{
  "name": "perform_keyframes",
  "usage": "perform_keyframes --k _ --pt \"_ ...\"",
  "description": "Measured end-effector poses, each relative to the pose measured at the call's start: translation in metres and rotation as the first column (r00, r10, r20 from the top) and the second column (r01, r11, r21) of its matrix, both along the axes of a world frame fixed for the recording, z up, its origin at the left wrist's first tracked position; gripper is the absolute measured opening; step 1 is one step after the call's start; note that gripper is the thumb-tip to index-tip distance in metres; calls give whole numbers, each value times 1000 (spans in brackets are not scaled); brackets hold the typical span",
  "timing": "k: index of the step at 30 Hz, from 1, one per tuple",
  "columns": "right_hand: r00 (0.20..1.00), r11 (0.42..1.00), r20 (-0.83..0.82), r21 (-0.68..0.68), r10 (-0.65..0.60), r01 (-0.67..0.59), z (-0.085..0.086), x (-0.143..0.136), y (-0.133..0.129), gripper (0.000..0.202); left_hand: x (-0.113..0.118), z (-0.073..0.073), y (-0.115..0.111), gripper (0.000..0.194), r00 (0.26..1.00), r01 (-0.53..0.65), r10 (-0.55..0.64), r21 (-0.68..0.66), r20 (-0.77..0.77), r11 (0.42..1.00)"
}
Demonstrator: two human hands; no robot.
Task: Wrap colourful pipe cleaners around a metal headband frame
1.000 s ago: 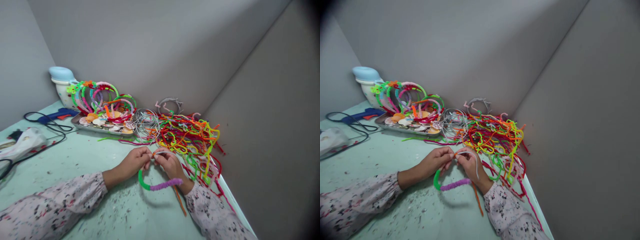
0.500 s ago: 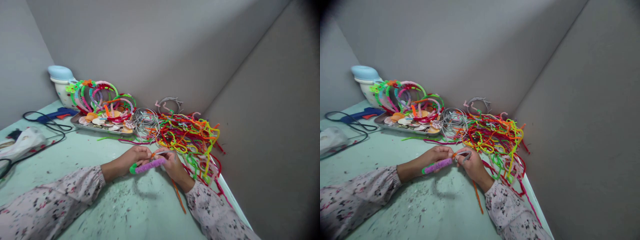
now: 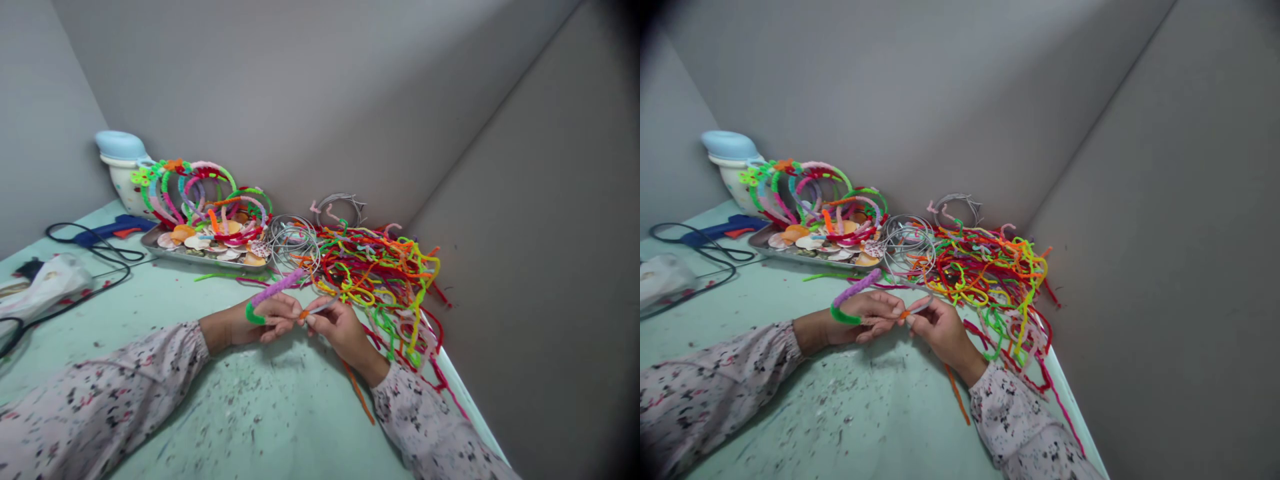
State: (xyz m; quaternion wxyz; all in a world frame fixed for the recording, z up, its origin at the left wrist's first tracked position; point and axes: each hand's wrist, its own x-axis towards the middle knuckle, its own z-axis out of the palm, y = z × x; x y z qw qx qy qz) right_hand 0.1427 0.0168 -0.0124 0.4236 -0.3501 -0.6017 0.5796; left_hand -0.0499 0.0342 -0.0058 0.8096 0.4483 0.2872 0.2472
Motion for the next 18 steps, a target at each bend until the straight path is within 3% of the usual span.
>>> perform_keyframes --k 18 --pt "999 997 -15 73 41 -40 -1 1 -2 12 -1 9 0 14 997 58 -59 -37 -52 998"
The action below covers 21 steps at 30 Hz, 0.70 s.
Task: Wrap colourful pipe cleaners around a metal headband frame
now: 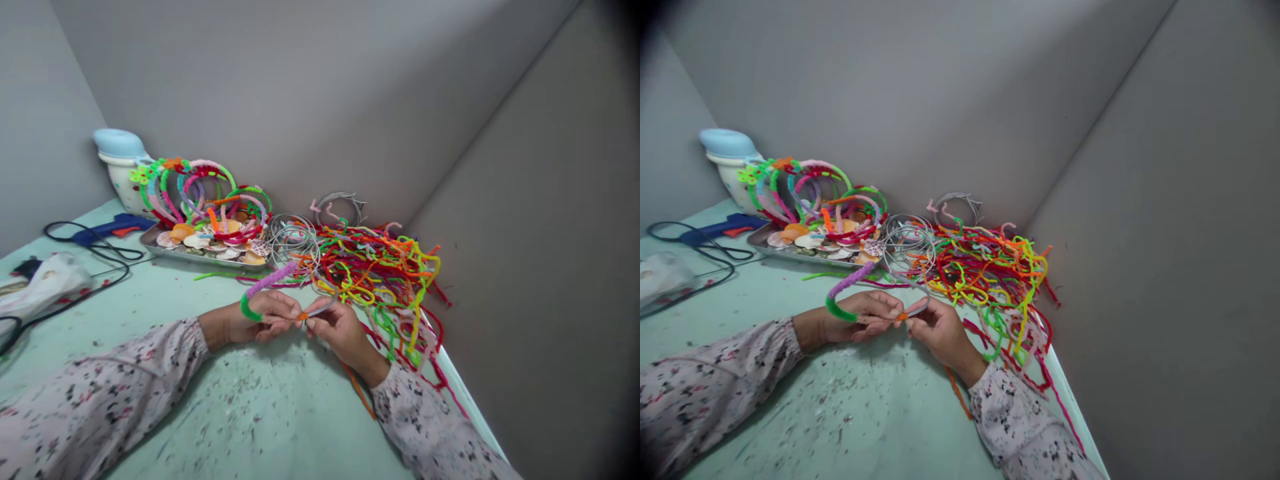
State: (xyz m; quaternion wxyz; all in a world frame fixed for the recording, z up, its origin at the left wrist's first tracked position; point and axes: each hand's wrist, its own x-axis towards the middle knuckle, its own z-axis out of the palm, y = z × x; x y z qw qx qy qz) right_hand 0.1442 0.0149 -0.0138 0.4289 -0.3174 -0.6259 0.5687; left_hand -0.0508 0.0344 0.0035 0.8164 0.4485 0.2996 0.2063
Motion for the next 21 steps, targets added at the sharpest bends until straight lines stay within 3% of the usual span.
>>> perform_keyframes --k 9,21 --pt "999 995 54 103 1 -6 3 0 -4 6 -3 -1 -3 10 998 50 -49 -41 34 998" --pt "998 996 22 76 51 -53 6 0 -6 5 -7 -8 -1 13 997 67 -65 -50 46 996"
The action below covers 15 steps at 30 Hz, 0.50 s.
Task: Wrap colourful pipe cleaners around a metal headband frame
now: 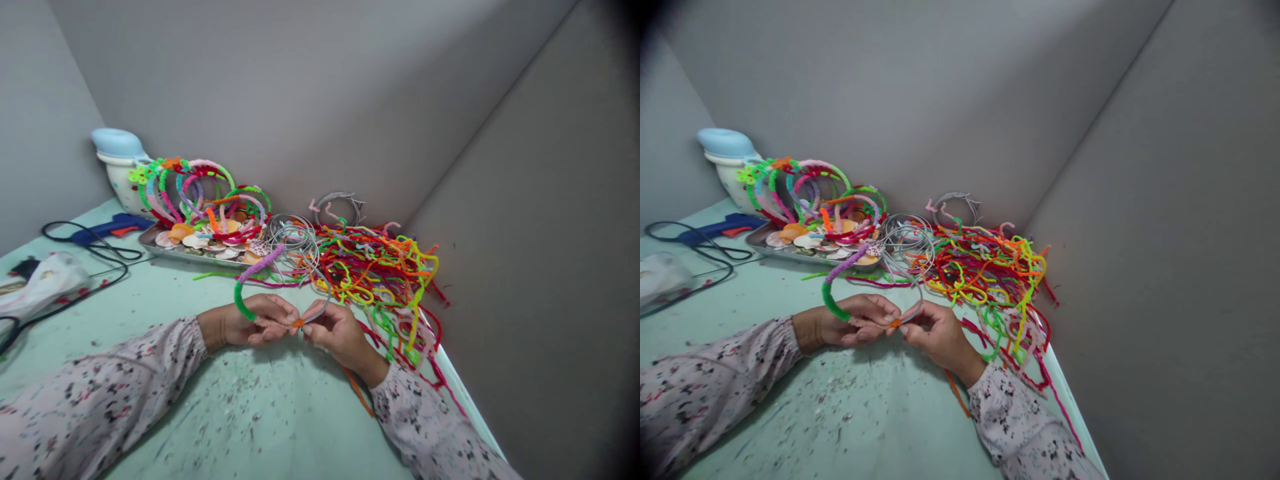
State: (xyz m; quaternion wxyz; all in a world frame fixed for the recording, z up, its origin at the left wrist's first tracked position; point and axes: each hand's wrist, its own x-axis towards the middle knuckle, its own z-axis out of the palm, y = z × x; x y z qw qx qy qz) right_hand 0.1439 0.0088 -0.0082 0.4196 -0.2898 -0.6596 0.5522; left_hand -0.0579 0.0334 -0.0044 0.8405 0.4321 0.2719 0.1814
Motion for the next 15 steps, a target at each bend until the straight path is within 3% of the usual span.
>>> perform_keyframes --k 9,12,15 --pt "1000 999 -2 -22 27 -27 -4 1 0 6 1 7 -2 12 1000 24 -25 -41 -7 999" --pt "994 994 72 76 -87 81 -4 0 2 5 3 8 -3 10 1000 6 -5 -24 23 1000" --pt "941 919 137 295 -311 261 -4 0 2 7 7 9 -4 8 988 -135 133 19 82 991"
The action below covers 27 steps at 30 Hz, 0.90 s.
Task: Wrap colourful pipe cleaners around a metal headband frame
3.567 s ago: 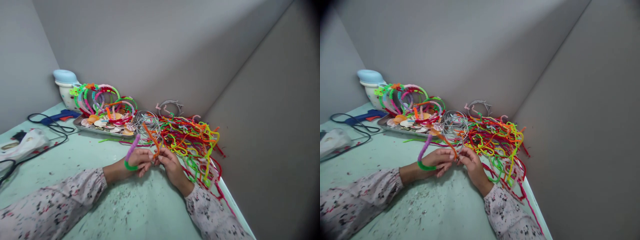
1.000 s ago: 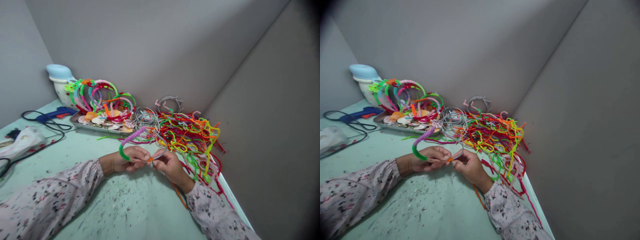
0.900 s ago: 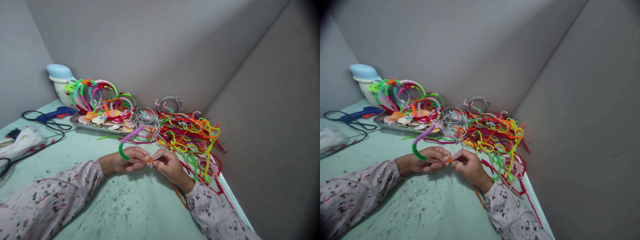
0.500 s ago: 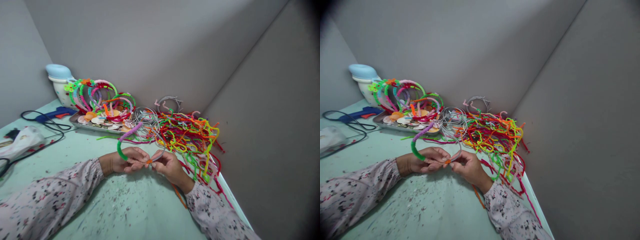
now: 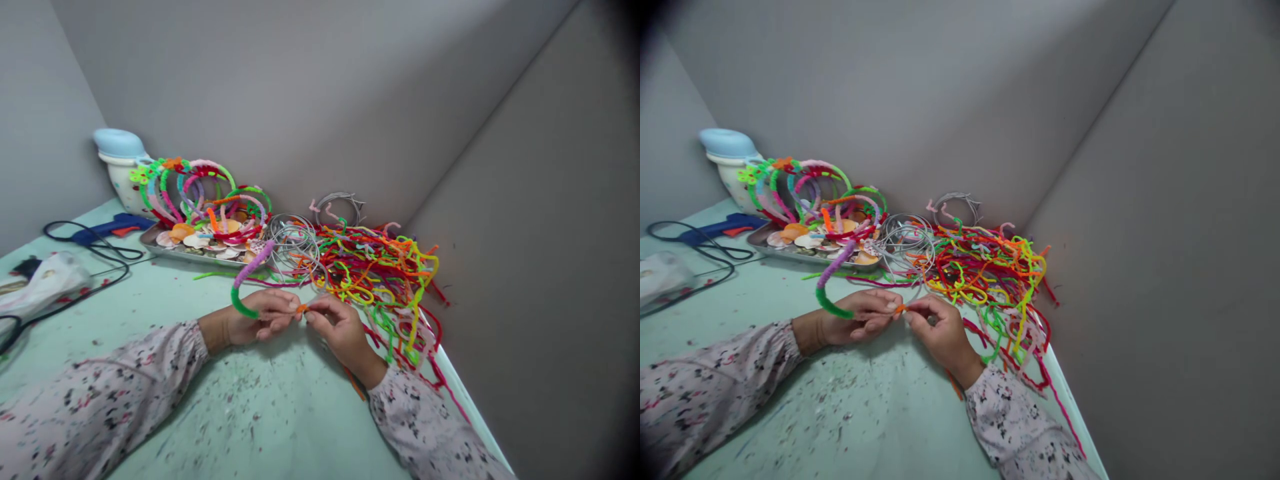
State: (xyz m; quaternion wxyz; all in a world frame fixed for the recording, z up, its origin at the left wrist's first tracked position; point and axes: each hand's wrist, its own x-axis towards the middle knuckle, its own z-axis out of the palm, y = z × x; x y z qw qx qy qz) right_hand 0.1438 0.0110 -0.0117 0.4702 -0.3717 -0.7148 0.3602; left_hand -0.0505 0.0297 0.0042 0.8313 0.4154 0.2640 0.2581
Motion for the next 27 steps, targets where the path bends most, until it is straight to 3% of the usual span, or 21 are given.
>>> perform_keyframes --k 2,5,8,12,17,21,27 --pt "986 975 35 161 -162 155 2 1 -1 11 3 1 0 12 986 -166 165 41 34 985" --pt "934 864 5 382 -357 328 7 2 -3 15 7 5 1 15 918 -396 396 108 22 912" --pt "924 807 5 490 -382 331 9 3 -5 14 8 9 3 18 861 -505 508 170 29 846" --pt "949 860 79 450 -306 240 9 2 -7 12 10 6 -2 23 880 -453 476 279 -14 846" --pt "956 905 95 358 -279 228 9 0 -8 7 21 1 -20 24 890 -361 448 466 -87 807" --pt "963 913 108 357 -248 195 11 -2 -8 3 26 1 -28 25 906 -283 410 565 -109 775" --pt "960 908 112 368 -258 201 11 -2 -8 3 25 -3 -28 24 901 -255 413 612 -131 749"
